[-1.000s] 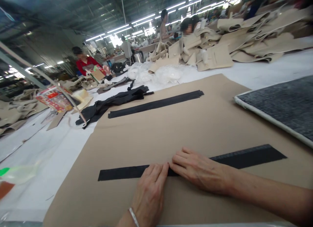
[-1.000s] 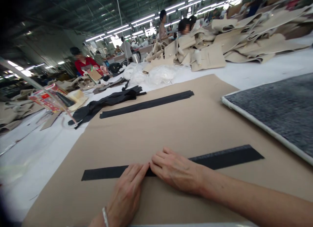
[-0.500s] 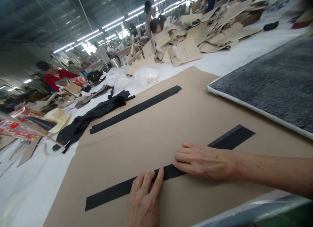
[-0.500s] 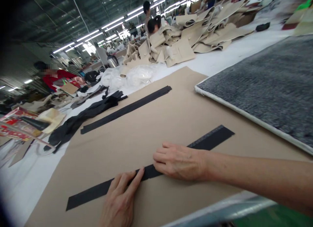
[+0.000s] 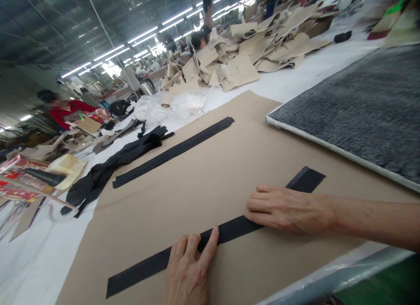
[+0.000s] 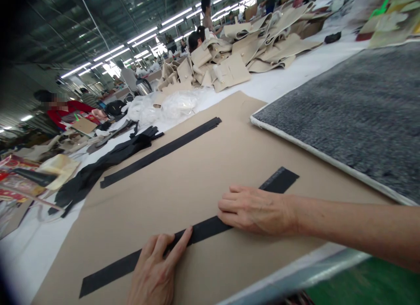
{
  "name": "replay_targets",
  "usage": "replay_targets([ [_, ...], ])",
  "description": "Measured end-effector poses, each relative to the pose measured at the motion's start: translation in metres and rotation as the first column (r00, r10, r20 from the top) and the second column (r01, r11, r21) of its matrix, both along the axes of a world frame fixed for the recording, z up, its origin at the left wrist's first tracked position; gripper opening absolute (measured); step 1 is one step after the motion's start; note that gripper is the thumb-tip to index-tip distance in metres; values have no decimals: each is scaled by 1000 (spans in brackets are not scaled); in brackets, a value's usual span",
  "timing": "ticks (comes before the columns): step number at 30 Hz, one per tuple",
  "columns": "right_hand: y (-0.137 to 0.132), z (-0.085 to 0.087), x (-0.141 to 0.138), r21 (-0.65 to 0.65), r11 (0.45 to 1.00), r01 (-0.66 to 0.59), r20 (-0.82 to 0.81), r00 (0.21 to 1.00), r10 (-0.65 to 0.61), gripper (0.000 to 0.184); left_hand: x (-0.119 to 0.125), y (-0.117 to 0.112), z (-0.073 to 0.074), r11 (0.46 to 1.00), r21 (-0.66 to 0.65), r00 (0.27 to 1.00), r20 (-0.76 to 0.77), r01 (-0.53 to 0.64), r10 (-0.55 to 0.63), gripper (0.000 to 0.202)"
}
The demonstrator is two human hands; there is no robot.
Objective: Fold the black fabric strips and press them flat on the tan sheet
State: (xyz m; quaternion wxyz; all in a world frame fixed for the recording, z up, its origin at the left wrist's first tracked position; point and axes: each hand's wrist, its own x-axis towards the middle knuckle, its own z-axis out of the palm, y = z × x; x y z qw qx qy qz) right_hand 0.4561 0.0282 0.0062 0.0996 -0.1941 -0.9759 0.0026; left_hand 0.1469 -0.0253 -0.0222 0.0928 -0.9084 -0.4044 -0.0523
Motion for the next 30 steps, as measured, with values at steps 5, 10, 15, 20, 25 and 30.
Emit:
replay_targets([
  [5,-2,0,11,29,1000,-3,-4,1000,3,23,0,3,5,1000,-20,1000,-24,-9,8,80],
  [10,-3,1,10,51,999,-8,-14,1000,9,23,32,5,21,995,-81,978,197,-51,66,58],
  [15,-5,0,8,61,998,7,-10,1000,-7,22,87,11,22,981,-148,918,392,128,-61,48],
  [20,-5,0,12,63,998,12,-3,1000,-11,21,98,11,8,981,-118,931,348,157,-107,52],
  [25,-5,1,25,55,998,37,8,999,-37,17,94,11,0,988,-76,955,275,138,-112,63],
  [30,-5,2,37,90,995,40,20,999,-42,15,100,8,-3,997,-34,980,189,63,-56,66],
])
